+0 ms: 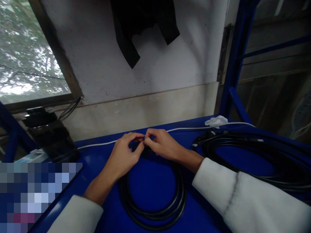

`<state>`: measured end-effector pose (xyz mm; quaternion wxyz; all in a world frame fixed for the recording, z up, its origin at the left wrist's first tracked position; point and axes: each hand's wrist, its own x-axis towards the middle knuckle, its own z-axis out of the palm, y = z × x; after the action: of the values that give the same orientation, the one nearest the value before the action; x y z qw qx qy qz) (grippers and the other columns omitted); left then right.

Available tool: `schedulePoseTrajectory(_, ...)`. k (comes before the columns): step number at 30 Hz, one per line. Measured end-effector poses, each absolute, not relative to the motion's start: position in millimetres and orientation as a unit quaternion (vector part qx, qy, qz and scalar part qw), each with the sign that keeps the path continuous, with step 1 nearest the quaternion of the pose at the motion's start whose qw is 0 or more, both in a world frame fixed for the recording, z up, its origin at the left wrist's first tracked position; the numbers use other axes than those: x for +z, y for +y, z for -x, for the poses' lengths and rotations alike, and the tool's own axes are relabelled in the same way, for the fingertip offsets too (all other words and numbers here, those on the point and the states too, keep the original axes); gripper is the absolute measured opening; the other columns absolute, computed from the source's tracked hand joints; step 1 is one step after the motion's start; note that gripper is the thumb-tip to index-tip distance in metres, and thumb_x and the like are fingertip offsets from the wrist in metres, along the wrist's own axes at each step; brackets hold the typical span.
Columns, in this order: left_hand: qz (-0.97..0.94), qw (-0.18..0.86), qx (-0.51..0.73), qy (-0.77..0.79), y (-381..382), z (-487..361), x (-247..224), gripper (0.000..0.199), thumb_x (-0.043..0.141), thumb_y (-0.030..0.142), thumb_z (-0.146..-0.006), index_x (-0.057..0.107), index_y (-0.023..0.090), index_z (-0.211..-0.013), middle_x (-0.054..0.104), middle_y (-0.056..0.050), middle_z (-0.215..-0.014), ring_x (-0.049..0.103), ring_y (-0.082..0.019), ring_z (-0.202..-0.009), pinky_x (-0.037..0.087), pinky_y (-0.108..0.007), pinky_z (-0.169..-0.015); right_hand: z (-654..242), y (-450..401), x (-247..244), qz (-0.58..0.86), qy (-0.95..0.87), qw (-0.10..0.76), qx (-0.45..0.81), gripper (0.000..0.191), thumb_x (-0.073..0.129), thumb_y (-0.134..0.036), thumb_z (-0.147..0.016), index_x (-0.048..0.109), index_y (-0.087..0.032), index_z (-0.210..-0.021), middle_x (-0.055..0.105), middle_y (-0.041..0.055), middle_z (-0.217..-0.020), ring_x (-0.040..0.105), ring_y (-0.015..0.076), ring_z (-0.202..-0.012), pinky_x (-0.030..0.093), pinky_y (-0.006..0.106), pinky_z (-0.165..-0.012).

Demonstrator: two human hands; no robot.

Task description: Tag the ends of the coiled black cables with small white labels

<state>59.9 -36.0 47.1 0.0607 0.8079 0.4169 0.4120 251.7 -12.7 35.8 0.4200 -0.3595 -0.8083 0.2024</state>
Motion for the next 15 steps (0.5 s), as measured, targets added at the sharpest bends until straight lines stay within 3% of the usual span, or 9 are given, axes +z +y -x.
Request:
schedulePoseTrajectory(4,-0.815,0.124,0.405,0.396,-28.5,-74.6,49.0,0.025,0.066,0.015,-0.087,0.077,0.025,-0.107,0.080,-0.003,-0.101,0.074,-0.024,-0.093,0.055,-0.036,-0.086,-253.7,-7.6,36.3,0.368,-0.796,0.450,0.167,0.019,0.054,-0.022,-0.097,0.064,-0.018,-0.081,0.064,-0.0020,-0.071,0.058,0.0138,-0.066,0.034,0.025,-0.060)
schedulePoseTrajectory(10,-0.815,0.161,0.412,0.373,-7.9,-78.8,47.5,0.022,0.064,0.014,-0.087,0.077,0.022,-0.103,0.080,-0.003,-0.093,0.074,-0.022,-0.085,0.055,-0.032,-0.079,-256.0,-3.1,35.5,0.379,-0.791,0.457,0.149,0.021,0.052,-0.022,-0.099,0.060,-0.018,-0.080,0.063,-0.0017,-0.073,0.056,0.0139,-0.067,0.032,0.027,-0.061)
schedulePoseTrajectory(15,-0.828,0.128,0.396,0.375,-10.0,-74.7,44.0,0.019,0.063,0.017,-0.090,0.073,0.023,-0.105,0.078,-0.003,-0.094,0.072,-0.022,-0.085,0.053,-0.033,-0.078,-255.5,-4.4,35.3,0.376,-0.803,0.439,0.145,0.019,0.052,-0.022,-0.101,0.061,-0.019,-0.084,0.064,-0.0008,-0.077,0.058,0.0150,-0.071,0.034,0.027,-0.064)
